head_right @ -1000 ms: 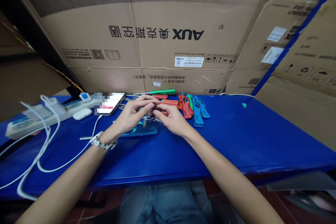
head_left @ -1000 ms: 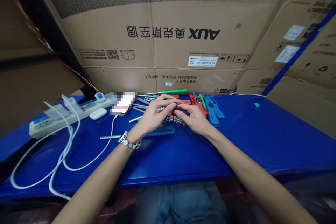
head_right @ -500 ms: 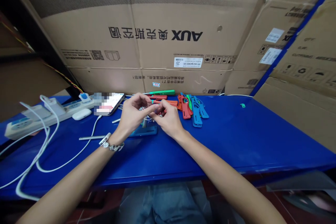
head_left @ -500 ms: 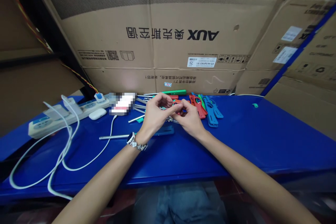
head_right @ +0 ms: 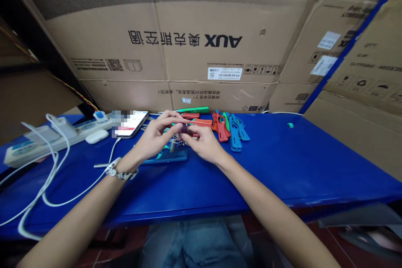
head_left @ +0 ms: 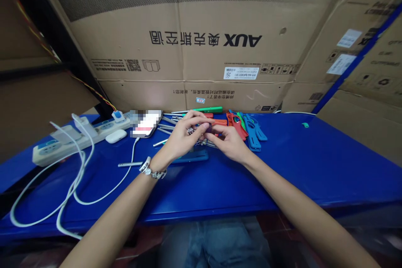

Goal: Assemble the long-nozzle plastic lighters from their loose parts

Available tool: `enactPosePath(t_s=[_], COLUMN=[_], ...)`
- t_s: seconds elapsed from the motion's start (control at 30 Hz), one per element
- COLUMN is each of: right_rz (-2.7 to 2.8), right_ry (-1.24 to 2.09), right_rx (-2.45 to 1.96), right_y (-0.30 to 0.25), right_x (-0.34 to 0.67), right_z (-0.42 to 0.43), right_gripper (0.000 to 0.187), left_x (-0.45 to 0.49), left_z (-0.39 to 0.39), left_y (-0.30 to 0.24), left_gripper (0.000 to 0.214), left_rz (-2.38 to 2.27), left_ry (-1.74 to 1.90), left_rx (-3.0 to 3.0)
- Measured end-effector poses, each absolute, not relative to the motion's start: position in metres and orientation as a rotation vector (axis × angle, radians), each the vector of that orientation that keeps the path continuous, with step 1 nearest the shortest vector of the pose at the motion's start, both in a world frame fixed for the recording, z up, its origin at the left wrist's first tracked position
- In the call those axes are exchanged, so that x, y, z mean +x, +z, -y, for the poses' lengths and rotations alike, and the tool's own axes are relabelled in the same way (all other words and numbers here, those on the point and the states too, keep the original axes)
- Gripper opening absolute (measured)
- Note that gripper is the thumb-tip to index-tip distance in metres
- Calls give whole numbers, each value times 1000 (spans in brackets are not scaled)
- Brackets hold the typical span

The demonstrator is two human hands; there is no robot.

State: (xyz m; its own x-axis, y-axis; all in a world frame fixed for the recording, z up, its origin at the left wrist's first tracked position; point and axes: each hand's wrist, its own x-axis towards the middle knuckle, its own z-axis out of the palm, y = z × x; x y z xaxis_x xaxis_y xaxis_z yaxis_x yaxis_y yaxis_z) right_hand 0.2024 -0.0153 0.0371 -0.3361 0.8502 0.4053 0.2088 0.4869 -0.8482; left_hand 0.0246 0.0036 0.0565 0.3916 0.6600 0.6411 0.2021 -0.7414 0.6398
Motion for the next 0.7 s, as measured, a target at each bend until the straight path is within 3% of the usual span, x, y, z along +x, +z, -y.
enactPosePath(t_s=[0.33,0.57,0.7], right_rz=[1633,1868,1790], right_ry=[659,934,849], right_rx=[-986,-857,-907], right_y=[20,38,35], right_x=[186,205,204], right_z=[11,16,14], right_gripper=[29,31,22], left_x=[45,22,23], left_z=[7,-3,-5], left_y=[57,55,54], left_gripper=[15,20,21], left_rz=[-854,-764,-721], left_ry=[1462,1344,1356], left_rx=[1908,2145,2161])
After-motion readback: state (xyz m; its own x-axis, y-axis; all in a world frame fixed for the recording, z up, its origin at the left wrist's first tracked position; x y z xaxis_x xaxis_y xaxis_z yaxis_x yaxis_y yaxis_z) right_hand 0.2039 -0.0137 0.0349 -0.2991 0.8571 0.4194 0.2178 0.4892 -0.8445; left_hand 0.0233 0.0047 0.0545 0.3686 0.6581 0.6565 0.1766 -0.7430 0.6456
